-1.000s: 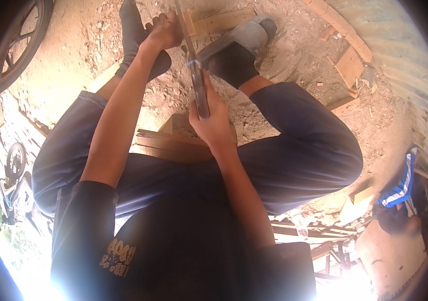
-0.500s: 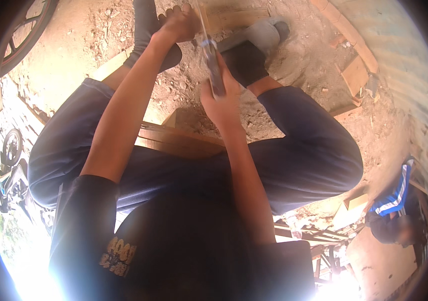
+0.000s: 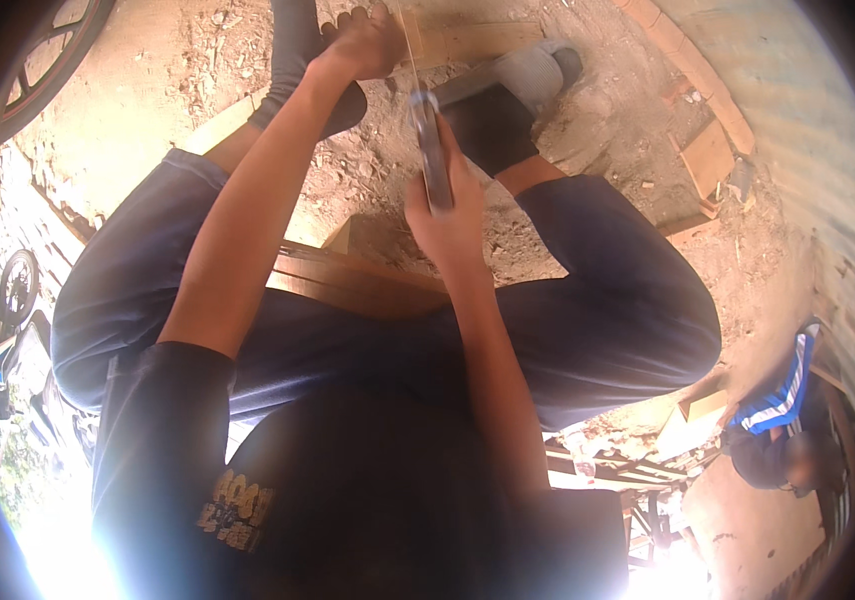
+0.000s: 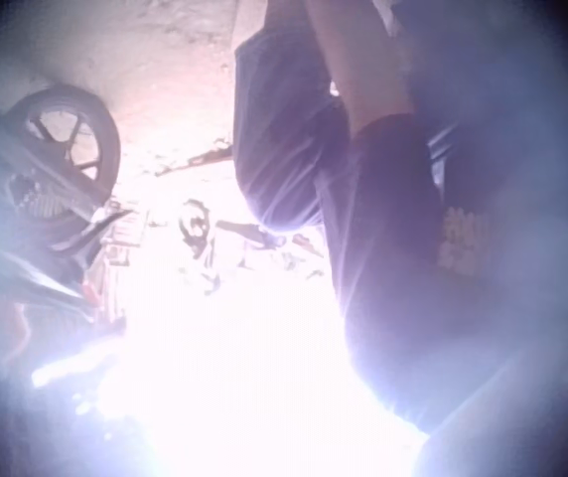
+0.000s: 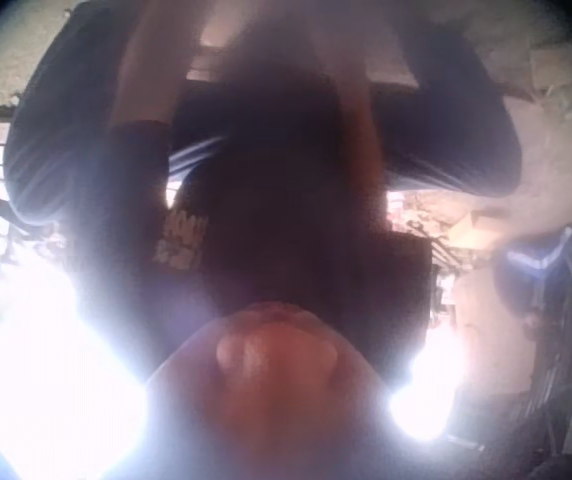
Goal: The person sits on the ground and uses a hand saw to cut a small rectangular piece of wood held between their feet. They repeatedly saw back and forth along a marked line, pausing briefly to reposition the wood before continuing the cut.
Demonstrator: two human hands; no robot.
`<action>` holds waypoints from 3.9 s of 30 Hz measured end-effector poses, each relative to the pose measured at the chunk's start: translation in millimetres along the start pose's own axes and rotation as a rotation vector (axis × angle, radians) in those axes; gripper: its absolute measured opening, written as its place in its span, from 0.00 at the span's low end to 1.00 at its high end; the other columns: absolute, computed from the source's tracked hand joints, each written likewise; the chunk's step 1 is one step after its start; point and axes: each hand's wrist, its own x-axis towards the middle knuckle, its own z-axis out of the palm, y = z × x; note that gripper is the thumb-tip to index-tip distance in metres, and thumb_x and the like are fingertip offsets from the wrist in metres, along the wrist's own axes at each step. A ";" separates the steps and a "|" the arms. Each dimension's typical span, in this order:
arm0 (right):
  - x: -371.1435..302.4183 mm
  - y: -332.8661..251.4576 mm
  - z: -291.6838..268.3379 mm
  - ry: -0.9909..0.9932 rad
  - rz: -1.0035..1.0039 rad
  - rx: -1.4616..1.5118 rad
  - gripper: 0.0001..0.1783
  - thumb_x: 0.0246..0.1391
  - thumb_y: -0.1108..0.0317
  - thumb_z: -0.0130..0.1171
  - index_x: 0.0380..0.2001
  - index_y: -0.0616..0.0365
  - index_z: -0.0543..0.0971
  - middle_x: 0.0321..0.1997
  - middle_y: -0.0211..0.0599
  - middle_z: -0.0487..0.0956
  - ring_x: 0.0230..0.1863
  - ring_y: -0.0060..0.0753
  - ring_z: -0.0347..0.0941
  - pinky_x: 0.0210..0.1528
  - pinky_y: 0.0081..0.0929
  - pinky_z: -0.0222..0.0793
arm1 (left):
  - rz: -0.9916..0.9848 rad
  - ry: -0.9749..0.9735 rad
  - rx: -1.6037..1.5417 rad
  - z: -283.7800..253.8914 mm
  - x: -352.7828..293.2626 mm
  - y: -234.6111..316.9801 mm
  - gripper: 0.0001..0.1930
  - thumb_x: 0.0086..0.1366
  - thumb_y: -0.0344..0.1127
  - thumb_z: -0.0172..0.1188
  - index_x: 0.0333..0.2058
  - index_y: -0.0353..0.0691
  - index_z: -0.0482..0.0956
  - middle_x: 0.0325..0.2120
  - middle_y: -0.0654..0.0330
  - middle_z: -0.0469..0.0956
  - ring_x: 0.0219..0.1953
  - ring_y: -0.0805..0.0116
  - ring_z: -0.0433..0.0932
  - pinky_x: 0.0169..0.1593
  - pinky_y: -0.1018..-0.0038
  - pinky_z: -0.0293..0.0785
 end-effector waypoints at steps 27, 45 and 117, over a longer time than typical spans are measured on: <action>-11.2 -7.5 -8.4 -0.042 0.164 0.186 0.31 0.51 0.80 0.51 0.62 0.60 0.68 0.29 0.39 0.75 0.25 0.22 0.68 0.34 0.20 0.68 | -0.340 -0.059 -0.426 -14.1 -3.7 1.5 0.37 0.53 0.41 0.66 0.57 0.31 0.58 0.54 0.38 0.65 0.60 0.38 0.63 0.61 0.43 0.60; 6.7 5.6 -6.3 -0.054 0.085 0.121 0.33 0.52 0.79 0.50 0.64 0.60 0.65 0.46 0.46 0.81 0.37 0.32 0.79 0.43 0.27 0.72 | -0.310 0.017 -0.374 15.2 11.1 4.4 0.38 0.51 0.40 0.66 0.58 0.34 0.60 0.54 0.37 0.65 0.59 0.40 0.64 0.60 0.41 0.58; 50.1 -14.9 7.1 -0.143 0.151 0.132 0.33 0.48 0.80 0.49 0.62 0.64 0.67 0.41 0.48 0.81 0.37 0.37 0.80 0.44 0.28 0.72 | -0.076 0.085 0.007 9.3 -1.2 8.4 0.17 0.58 0.45 0.62 0.41 0.39 0.82 0.43 0.48 0.69 0.44 0.51 0.67 0.42 0.55 0.64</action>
